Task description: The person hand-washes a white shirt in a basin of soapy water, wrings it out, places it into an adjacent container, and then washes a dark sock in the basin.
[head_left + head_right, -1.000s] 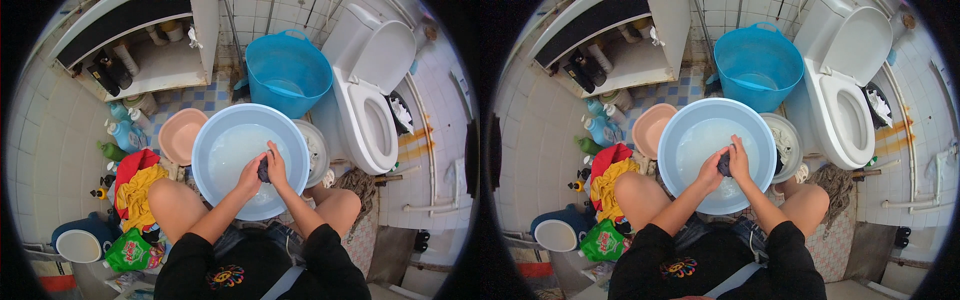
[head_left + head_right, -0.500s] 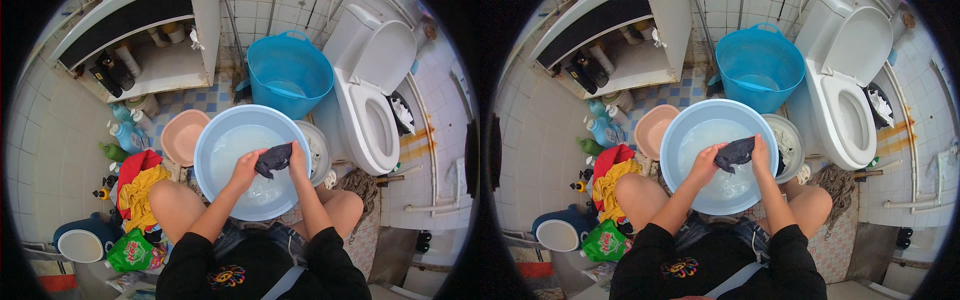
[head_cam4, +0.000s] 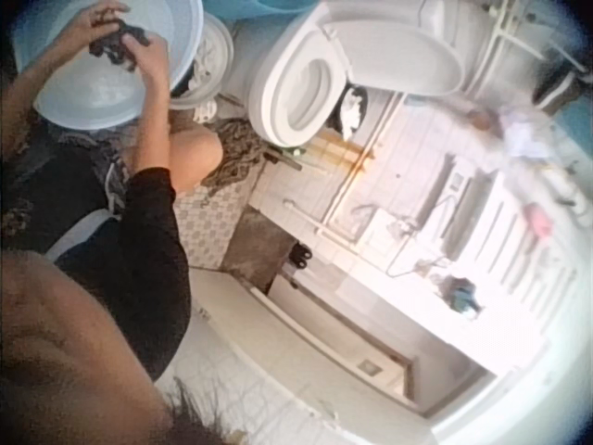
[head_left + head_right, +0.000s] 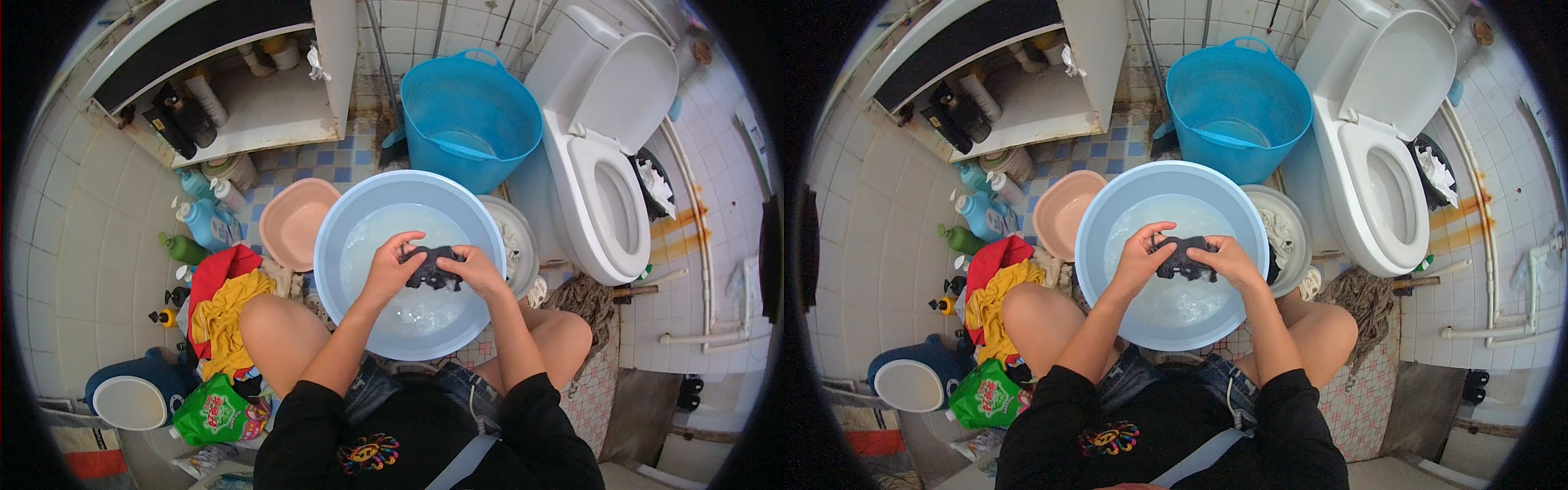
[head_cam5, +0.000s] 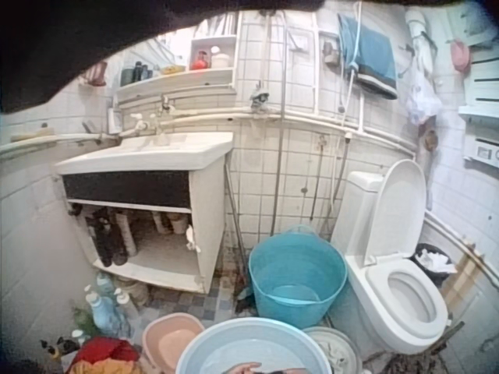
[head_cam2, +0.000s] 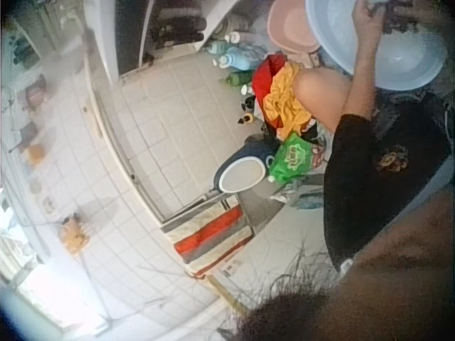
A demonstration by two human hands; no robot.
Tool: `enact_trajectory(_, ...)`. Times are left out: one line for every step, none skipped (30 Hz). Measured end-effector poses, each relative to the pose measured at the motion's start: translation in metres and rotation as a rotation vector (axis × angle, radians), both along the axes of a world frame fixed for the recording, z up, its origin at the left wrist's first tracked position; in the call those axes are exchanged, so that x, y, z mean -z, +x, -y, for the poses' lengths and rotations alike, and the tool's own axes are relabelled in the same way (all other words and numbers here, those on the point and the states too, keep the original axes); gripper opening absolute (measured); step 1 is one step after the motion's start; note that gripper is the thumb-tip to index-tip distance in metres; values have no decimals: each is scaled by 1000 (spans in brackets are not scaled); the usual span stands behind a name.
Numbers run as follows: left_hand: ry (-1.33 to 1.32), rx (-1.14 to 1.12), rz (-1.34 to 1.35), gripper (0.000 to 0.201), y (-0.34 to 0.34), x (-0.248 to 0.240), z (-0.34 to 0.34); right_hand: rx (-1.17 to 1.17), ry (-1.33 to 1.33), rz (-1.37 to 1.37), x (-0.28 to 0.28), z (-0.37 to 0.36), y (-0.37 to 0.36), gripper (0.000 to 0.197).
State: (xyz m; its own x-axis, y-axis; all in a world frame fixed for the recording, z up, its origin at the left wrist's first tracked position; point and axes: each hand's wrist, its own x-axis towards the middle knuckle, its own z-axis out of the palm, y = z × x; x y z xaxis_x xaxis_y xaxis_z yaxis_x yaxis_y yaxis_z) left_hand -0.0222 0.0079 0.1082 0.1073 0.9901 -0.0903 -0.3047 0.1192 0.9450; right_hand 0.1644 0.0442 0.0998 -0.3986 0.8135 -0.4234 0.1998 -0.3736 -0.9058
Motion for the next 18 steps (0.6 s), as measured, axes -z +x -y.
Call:
enact_trajectory(-11,10,-74,24,0,4,1,140,-42,-183,4,2,-3,26)
enact_trajectory(-11,9,-73,24,-2,10,1,280,-84,-366,7,3,-4,21)
enact_trajectory(-37,124,-227,19,-5,17,1,280,-83,-366,7,1,-1,21)
enact_trajectory(-66,237,-380,14,-6,19,1,369,-81,-539,2,-5,2,14)
enact_trajectory(-190,221,-246,9,-2,19,3,459,-79,-713,-2,-7,4,8)
enact_trajectory(-190,221,-245,9,-1,23,3,458,-79,-712,-5,-7,4,8)
enact_trajectory(-163,147,-168,12,-1,25,2,436,-108,-821,-14,-5,2,6)
enact_trajectory(-136,75,-90,15,-1,27,2,412,-138,-929,-18,-4,-1,7)
enact_trajectory(-222,16,34,24,-2,30,2,423,-111,-933,-18,-3,-4,11)
enact_trajectory(-222,17,35,24,0,27,2,424,-110,-932,-18,-1,-5,11)
enact_trajectory(-350,65,280,24,5,23,2,398,-89,-956,-18,1,-7,11)
enact_trajectory(-476,114,525,25,9,21,2,371,-69,-980,-18,4,-8,12)
enact_trajectory(-491,149,590,22,12,27,2,298,-42,-982,-17,8,-11,9)
enact_trajectory(-491,148,591,22,14,32,3,297,-43,-981,-17,9,-14,9)
enact_trajectory(-433,126,530,18,17,37,4,267,-51,-1010,-18,11,-17,11)
enact_trajectory(-375,104,469,15,18,39,3,238,-58,-1040,-18,11,-19,15)
enact_trajectory(-346,92,487,15,13,42,0,310,-3,-906,-22,11,-20,25)
enact_trajectory(-346,88,486,15,11,44,0,307,-5,-906,-21,8,-18,25)
